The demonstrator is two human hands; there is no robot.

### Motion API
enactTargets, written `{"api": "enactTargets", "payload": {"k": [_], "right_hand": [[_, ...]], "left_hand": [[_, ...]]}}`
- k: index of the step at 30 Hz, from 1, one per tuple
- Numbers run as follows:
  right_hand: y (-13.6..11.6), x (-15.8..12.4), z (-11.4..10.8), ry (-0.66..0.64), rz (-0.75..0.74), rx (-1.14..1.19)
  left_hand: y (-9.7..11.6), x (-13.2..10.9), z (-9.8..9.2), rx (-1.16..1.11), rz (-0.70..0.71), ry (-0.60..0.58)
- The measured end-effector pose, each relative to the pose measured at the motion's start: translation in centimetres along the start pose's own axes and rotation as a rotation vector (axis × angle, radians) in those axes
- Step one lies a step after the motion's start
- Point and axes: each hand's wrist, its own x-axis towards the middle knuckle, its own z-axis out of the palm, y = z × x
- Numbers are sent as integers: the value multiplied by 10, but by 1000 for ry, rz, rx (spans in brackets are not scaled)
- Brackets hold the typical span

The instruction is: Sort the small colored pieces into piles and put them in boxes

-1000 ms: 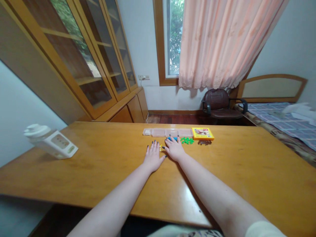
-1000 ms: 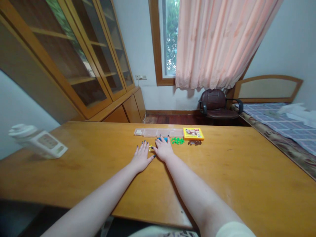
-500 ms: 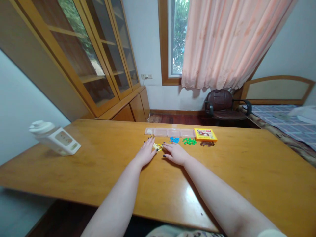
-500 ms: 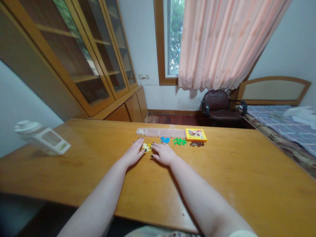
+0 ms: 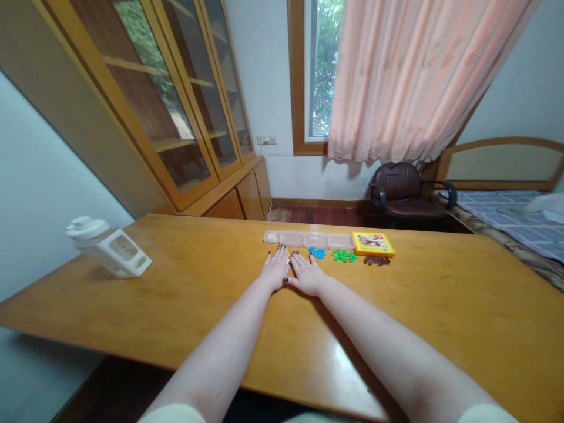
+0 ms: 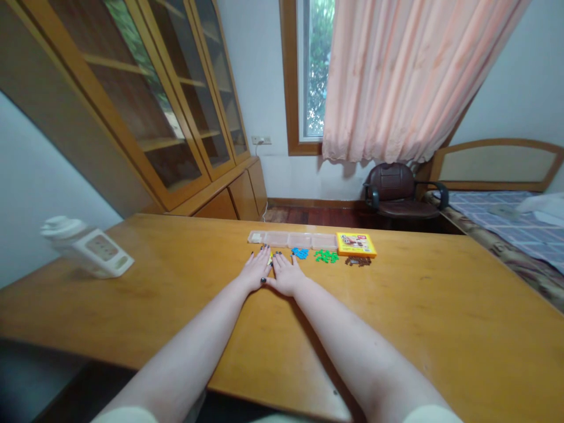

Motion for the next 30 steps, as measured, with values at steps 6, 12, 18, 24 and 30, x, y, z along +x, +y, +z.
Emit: {"api": "enactTargets", "payload": {"k": [6,12,18,24,30], "right_hand": [[-7,9,0,102,83,125],[-5,6,1,329,122,120],[8,13,-6,517,184,325],[16,15,-6,477,262,537],[10,16,-1,395,175,460]], "left_hand": [[-14,-5,-3,-276,-43,205],[-31,-1,-9,-389,-99,320],[-29,-9,-27,-361,-104,364],[-33,-27,-35,-321,-105,13],[-38,-10,-26,-296,-194,119]]}}
